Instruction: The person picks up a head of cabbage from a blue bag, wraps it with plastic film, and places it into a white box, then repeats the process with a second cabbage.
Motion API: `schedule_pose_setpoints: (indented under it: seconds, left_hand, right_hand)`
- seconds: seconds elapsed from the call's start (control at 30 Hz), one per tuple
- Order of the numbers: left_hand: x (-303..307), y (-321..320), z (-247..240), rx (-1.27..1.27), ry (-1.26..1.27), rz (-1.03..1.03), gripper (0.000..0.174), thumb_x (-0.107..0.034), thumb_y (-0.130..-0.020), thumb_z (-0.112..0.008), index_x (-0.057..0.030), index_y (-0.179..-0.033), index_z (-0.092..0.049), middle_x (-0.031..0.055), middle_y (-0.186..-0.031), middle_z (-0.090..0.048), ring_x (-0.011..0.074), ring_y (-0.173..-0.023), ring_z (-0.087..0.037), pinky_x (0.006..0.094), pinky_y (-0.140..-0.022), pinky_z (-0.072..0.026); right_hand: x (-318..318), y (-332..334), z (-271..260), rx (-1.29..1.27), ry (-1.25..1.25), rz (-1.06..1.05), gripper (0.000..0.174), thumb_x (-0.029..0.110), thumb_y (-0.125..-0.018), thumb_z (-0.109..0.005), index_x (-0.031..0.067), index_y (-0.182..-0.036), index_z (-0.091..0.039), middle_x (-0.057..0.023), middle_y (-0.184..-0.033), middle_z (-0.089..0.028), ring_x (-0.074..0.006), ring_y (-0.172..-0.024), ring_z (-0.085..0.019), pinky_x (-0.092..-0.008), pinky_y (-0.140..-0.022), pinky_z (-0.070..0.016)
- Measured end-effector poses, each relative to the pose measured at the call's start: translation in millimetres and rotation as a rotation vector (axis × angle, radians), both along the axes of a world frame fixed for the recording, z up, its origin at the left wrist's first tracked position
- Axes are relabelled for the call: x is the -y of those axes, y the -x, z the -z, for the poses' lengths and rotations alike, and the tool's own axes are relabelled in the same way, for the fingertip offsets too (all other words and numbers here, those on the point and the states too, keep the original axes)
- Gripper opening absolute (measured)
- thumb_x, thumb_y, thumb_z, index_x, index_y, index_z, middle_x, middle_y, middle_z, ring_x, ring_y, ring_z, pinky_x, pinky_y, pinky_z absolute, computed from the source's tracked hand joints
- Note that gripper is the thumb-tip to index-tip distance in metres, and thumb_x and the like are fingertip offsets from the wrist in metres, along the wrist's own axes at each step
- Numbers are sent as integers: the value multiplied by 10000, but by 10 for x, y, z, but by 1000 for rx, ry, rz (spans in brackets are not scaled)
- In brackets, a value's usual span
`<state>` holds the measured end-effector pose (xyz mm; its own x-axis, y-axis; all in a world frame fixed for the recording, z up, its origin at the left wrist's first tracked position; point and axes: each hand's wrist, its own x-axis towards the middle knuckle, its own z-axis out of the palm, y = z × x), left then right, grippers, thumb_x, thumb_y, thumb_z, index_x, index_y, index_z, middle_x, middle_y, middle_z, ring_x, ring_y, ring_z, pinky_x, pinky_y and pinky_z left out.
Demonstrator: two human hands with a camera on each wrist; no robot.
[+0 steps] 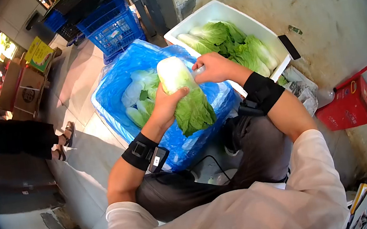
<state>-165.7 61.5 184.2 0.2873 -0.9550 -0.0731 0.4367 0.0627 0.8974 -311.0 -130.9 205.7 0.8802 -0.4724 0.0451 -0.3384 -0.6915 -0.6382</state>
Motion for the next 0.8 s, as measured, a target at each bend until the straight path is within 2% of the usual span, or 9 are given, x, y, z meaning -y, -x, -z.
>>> schedule_pose_setpoints:
  seconds: [0.07, 0.1, 0.2, 0.3, 0.37, 0.4, 0.5, 0.7, 0.8]
  left_hand:
    - [-76, 6, -23, -57, -39, 50, 629, -27, -839, -763, -25, -1388, -456, 100, -1269, -610, 228, -1148, -629, 391, -978, -539]
    - [-164, 30, -112, -124, 24, 118, 650, -51, -836, -774, -21, -1400, -452, 103, -1269, -614, 233, -1148, -633, 394, -986, -536]
    - [-161, 20, -408, -63, 161, 219, 686, -96, -838, -786, -11, -1424, -439, 112, -1278, -616, 244, -1156, -635, 404, -999, -535]
    - [-199, 70, -400, -11, 215, 192, 728, -189, -841, -797, 6, -1436, -427, 142, -1305, -608, 269, -1181, -632, 421, -1012, -536]
    - [-101, 18, -402, -85, 154, 181, 807, -333, -837, -817, 30, -1439, -422, 187, -1342, -594, 305, -1213, -627, 439, -1029, -536]
    - [-122, 4, -353, -119, 104, 138, 733, -278, -882, -770, 17, -1448, -411, 181, -1348, -584, 303, -1221, -621, 439, -1036, -531]
    - [-111, 5, -276, -153, 77, 119, 667, -206, -924, -716, 4, -1463, -384, 167, -1349, -575, 295, -1220, -618, 440, -1047, -523]
    - [-30, 66, -107, -180, 27, 48, 621, -7, -941, -664, -77, -1477, -359, 105, -1315, -576, 237, -1207, -614, 419, -1000, -550]
    - [15, 98, -44, -160, -42, 64, 705, 33, -918, -681, -120, -1498, -311, 92, -1356, -530, 228, -1223, -587, 413, -1007, -541]
  right_hand:
    - [29, 32, 38, 9, 330, 43, 425, 311, -687, -780, -37, -923, -715, -230, -1116, -727, -372, -935, -704, -420, -830, -560]
    - [254, 20, 201, -164, 282, 138, 464, 327, -691, -791, -28, -985, -733, -249, -1078, -719, -398, -952, -696, -452, -834, -563]
    - [379, 88, 243, -137, 240, 196, 407, 364, -687, -784, -15, -829, -740, -268, -829, -699, -398, -797, -699, -438, -775, -569]
    - [127, -47, -115, -60, -19, 268, 341, 329, -728, -780, 7, -836, -748, -225, -821, -715, -329, -819, -721, -399, -778, -570]
    - [0, -70, -258, 300, -350, 205, 218, 204, -793, -726, 41, -932, -766, -111, -929, -739, -178, -842, -675, -339, -753, -553]
    - [-58, -43, -342, 302, -435, 147, 171, 160, -836, -678, 68, -934, -784, -51, -949, -729, -119, -843, -642, -303, -750, -538]
    - [-36, 81, -459, 143, -378, -23, 229, 192, -856, -657, 76, -1000, -791, -57, -1014, -727, -151, -884, -655, -307, -785, -543]
    - [50, 134, -423, -14, -541, 78, 255, 232, -864, -686, 66, -1025, -793, -51, -1020, -725, -168, -926, -675, -364, -759, -597]
    - [45, 148, -416, -191, -592, -12, 371, 369, -943, -713, 36, -1099, -761, -73, -1099, -714, -172, -1036, -665, -362, -750, -632]
